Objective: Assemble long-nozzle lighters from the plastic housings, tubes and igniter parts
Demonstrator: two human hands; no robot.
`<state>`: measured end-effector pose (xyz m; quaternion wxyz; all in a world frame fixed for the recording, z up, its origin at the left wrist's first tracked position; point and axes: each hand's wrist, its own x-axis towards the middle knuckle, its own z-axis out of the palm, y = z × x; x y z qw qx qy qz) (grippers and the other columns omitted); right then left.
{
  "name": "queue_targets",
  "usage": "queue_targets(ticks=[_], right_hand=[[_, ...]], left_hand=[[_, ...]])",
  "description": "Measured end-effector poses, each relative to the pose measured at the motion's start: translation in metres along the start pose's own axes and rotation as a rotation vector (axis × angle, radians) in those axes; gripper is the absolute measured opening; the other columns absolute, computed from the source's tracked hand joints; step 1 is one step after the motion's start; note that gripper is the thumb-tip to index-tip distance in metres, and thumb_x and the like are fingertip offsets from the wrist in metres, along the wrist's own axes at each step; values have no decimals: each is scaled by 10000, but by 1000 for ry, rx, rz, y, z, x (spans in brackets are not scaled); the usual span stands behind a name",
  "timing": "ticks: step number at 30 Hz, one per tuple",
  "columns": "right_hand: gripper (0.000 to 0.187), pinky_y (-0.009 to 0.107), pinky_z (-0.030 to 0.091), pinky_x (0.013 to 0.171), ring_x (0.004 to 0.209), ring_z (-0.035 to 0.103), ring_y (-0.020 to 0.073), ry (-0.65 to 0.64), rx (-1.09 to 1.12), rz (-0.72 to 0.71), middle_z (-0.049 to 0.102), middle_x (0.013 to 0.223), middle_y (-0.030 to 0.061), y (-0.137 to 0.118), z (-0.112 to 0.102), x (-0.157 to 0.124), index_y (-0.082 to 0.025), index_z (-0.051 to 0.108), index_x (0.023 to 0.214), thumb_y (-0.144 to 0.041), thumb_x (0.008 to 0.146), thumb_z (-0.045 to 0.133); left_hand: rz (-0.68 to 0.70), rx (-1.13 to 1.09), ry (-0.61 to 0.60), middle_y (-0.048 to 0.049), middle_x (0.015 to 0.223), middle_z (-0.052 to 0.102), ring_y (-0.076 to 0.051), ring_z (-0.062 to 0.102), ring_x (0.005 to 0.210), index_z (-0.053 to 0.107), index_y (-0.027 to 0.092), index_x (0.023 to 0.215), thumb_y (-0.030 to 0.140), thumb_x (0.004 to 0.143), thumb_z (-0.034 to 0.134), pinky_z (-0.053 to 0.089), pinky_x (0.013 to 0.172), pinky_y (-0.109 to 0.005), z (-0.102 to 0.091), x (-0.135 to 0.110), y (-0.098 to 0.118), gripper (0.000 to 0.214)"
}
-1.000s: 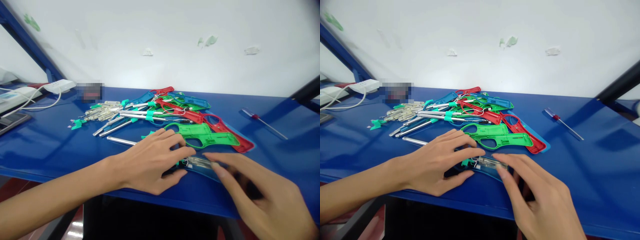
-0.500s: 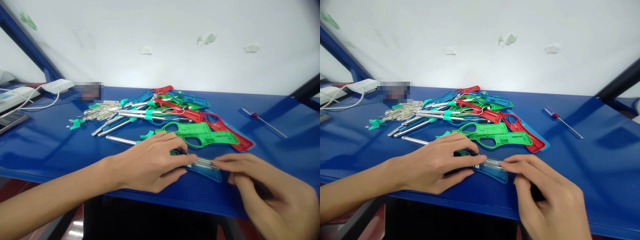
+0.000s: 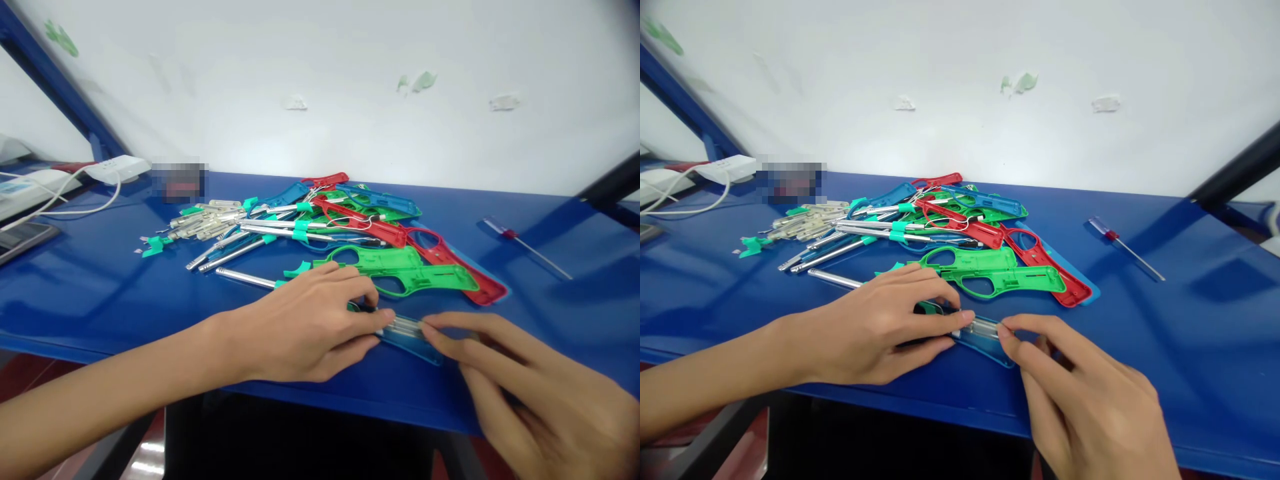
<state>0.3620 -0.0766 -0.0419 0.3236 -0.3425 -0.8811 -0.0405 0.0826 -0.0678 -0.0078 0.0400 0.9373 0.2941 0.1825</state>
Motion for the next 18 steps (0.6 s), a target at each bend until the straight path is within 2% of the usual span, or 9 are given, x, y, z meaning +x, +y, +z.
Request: queue_targets(ticks=[5, 9, 13, 18], right_hand=[[293, 244, 539, 620, 824, 778, 115, -51, -87, -92, 745, 1225, 21, 5, -2, -7, -267, 695, 1191, -132, 1035, 486], [345, 256, 524, 578, 799, 779, 118, -86, -86, -88, 745, 1210, 14, -1, 0, -2, -268, 686, 1195, -73, 1019, 463], [318, 249, 528, 569, 806, 786, 116, -69, -60, -84, 750, 1181, 0, -6, 2, 8, -273, 680, 1157, -79, 1027, 464], [309, 235, 535, 552, 790, 790, 118, -68, -49, -76, 758, 1172, -1, -4, 3, 8, -278, 681, 1163, -96, 1032, 468]], left_hand=[[-18, -25, -1, -112, 1182, 696, -240, 652, 1025, 729, 159, 1284, 207, 1066, 554, 510, 969, -416, -2, 1, 1, 283], [-40, -79, 0, -110, 1187, 687, -237, 659, 1043, 740, 169, 1286, 208, 1051, 584, 511, 973, -401, -1, 0, 0, 285], [-62, -149, 15, -106, 1180, 688, -232, 668, 1022, 754, 184, 1285, 214, 1038, 609, 510, 975, -402, 2, 0, -3, 288], [-150, -277, 59, -78, 1149, 719, -223, 683, 1026, 771, 199, 1229, 212, 984, 696, 524, 939, -379, 4, 1, -5, 256]])
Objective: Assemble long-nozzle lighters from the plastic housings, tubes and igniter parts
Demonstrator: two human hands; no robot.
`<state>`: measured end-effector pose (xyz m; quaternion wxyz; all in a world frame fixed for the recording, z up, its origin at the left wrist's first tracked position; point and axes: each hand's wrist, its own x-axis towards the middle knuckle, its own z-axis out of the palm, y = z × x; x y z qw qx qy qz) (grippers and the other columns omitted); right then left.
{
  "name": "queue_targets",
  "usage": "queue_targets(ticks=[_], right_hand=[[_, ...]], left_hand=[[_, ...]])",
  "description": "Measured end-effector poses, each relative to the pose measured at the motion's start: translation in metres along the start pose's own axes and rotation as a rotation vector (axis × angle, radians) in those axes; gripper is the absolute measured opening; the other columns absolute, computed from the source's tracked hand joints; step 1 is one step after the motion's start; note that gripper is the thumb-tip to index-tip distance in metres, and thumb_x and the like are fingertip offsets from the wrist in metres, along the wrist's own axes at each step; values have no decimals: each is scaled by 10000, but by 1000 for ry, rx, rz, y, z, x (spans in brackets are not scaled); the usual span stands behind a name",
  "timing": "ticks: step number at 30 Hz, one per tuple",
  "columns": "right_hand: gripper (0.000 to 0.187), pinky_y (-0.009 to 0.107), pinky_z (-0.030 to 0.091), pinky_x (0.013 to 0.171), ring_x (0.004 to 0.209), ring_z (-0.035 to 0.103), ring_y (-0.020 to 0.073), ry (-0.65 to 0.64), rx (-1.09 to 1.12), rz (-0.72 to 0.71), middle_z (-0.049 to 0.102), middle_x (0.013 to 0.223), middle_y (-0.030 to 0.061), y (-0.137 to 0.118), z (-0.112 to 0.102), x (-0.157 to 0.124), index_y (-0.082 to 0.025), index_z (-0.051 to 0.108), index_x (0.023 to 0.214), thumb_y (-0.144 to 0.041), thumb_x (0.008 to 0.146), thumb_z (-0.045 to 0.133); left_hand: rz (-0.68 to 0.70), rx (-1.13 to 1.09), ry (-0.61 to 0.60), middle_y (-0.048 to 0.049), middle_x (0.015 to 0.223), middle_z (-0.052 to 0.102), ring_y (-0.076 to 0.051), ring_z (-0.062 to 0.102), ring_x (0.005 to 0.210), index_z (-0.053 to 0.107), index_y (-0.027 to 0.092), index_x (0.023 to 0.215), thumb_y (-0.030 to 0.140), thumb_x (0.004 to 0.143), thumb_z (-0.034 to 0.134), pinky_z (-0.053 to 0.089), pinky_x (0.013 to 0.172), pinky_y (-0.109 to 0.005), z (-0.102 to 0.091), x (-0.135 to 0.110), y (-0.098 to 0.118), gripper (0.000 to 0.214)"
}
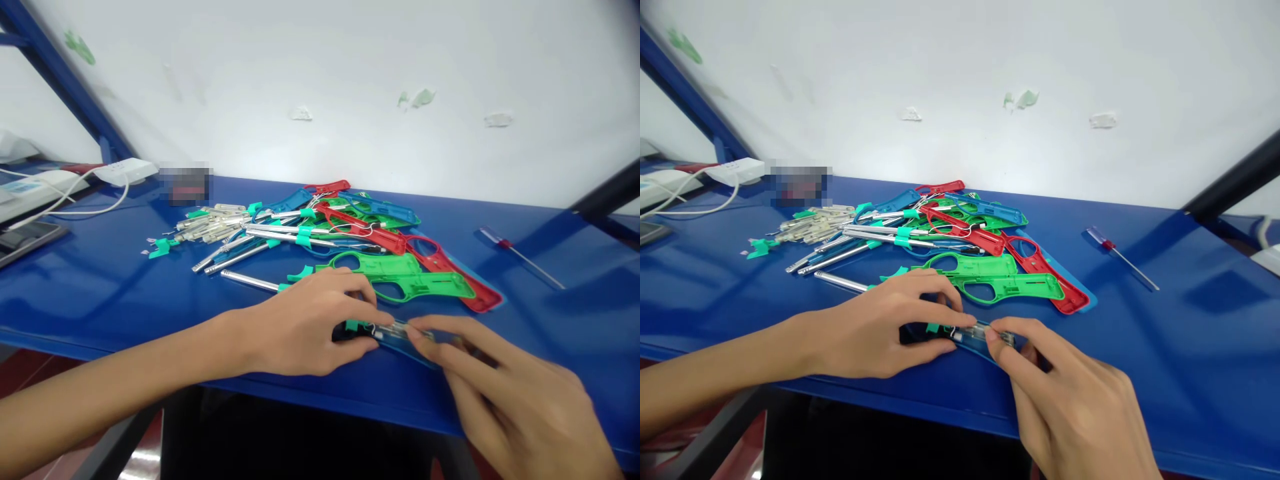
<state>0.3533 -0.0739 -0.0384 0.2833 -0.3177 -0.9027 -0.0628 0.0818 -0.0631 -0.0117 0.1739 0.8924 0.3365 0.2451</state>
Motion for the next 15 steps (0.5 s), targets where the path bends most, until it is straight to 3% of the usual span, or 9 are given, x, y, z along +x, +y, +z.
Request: queue_targets(ticks=[4, 8, 11, 15], right_hand=[[286, 227, 528, 531, 784, 788, 122, -10, -2, 9, 765, 1185, 1, 2, 1, -3, -272, 693, 1162, -114, 1030, 494], [316, 244, 503, 500, 734, 778, 124, 1, 0, 1, 776, 1162, 7, 2, 2, -2, -268, 697, 1171, -92, 1018, 482], [326, 262, 506, 501, 713, 779, 132, 27, -23, -3, 783, 1123, 6, -1, 2, 0, -261, 698, 1154, -75, 1009, 473], [329, 264, 478, 475, 716, 781, 131, 16, -21, 2, 780, 1099, 3, -4, 2, 2, -259, 684, 1121, -50, 1008, 456]], left_hand=[[-47, 8, 9, -78, 1173, 746, -243, 684, 1066, 691, 208, 1370, 262, 967, 748, 500, 992, -412, -2, -1, 0, 410], [35, 60, 12, -84, 1156, 762, -222, 692, 1013, 751, 192, 1220, 250, 1018, 670, 481, 978, -408, -2, -2, 0, 225], [95, 94, 14, -96, 1149, 757, -212, 693, 989, 772, 194, 1193, 240, 1052, 616, 492, 942, -395, -3, -2, 0, 215], [62, 68, -30, -89, 1157, 740, -215, 687, 1026, 786, 221, 1195, 219, 1035, 636, 503, 985, -412, -7, 0, -1, 219]])
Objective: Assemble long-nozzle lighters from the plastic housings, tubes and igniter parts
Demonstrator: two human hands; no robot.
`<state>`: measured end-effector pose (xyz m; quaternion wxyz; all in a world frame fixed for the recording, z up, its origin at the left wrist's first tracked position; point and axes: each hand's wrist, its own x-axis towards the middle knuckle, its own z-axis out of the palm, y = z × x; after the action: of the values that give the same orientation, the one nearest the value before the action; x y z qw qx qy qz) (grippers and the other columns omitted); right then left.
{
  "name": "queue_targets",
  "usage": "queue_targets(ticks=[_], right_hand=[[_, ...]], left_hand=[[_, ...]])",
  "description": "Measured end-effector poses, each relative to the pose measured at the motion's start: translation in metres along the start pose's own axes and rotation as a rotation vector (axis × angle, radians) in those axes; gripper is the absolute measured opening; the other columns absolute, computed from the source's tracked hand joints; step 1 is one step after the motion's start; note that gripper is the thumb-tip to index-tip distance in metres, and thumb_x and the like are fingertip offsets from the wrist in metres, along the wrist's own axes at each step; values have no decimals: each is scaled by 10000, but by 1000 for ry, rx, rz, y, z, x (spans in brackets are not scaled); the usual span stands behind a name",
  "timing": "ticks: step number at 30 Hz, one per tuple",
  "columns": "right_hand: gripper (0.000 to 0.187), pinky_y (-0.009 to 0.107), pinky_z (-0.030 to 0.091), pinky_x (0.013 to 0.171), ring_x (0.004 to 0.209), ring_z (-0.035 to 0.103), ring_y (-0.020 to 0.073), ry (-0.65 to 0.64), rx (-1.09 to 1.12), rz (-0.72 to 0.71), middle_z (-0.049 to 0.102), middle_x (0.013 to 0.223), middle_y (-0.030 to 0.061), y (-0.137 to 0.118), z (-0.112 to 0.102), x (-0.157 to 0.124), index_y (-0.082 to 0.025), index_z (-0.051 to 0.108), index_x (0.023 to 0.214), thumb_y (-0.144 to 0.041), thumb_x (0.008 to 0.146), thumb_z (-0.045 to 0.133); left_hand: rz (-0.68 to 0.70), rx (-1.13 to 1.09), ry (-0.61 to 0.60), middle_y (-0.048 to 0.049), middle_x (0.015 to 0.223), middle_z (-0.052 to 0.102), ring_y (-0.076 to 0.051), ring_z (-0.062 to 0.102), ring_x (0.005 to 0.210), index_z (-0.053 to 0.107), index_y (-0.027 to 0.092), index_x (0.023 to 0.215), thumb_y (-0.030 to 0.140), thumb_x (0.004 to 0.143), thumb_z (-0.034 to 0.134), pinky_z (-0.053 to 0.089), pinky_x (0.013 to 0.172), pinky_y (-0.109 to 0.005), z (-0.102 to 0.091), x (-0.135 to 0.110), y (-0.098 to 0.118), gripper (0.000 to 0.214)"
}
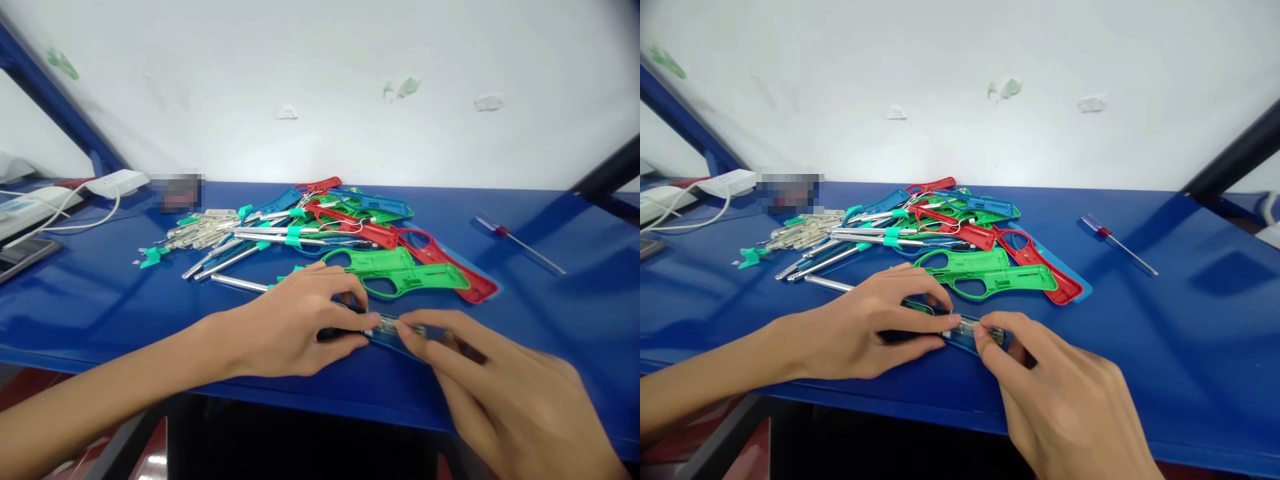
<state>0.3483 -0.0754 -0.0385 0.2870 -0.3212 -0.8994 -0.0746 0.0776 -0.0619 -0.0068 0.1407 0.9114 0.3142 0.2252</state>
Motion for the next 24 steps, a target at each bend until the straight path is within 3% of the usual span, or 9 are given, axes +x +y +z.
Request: queue_targets(ticks=[9, 16, 20, 24], right_hand=[[321, 250, 514, 520, 729, 777, 127, 15, 15, 13, 780, 1111, 6, 1, 1, -2, -260, 713, 1104, -73, 1021, 465], [388, 227, 563, 564, 779, 791, 124, 73, 42, 59, 776, 1156, 2, 4, 0, -5, -308, 760, 1152, -93, 992, 479], [449, 201, 588, 678, 921, 781, 107, 103, 154, 191, 726, 1265, -19, 5, -1, -16, -362, 718, 1266, -110, 1027, 433], [324, 252, 581, 771, 1093, 747, 162, 157, 255, 370, 702, 1295, -17, 7, 1, -25, -367, 731, 1182, -205, 1062, 476]], left_hand=[[-20, -28, 23, -83, 1151, 751, -219, 698, 1027, 783, 202, 1176, 225, 1009, 662, 503, 971, -402, 3, 0, -1, 208], [-65, 64, 1, -56, 1109, 747, -224, 676, 973, 510, 218, 1552, 351, 1028, 674, 498, 1015, -427, -3, -2, 5, 566], [-19, 135, 116, -106, 1189, 740, -234, 676, 1054, 626, 157, 1403, 250, 1070, 566, 504, 947, -389, -14, -4, 5, 350], [-40, 290, 201, -85, 1070, 740, -215, 654, 987, 723, 145, 1189, 115, 1063, 509, 481, 926, -396, -30, -17, -1, 250]])
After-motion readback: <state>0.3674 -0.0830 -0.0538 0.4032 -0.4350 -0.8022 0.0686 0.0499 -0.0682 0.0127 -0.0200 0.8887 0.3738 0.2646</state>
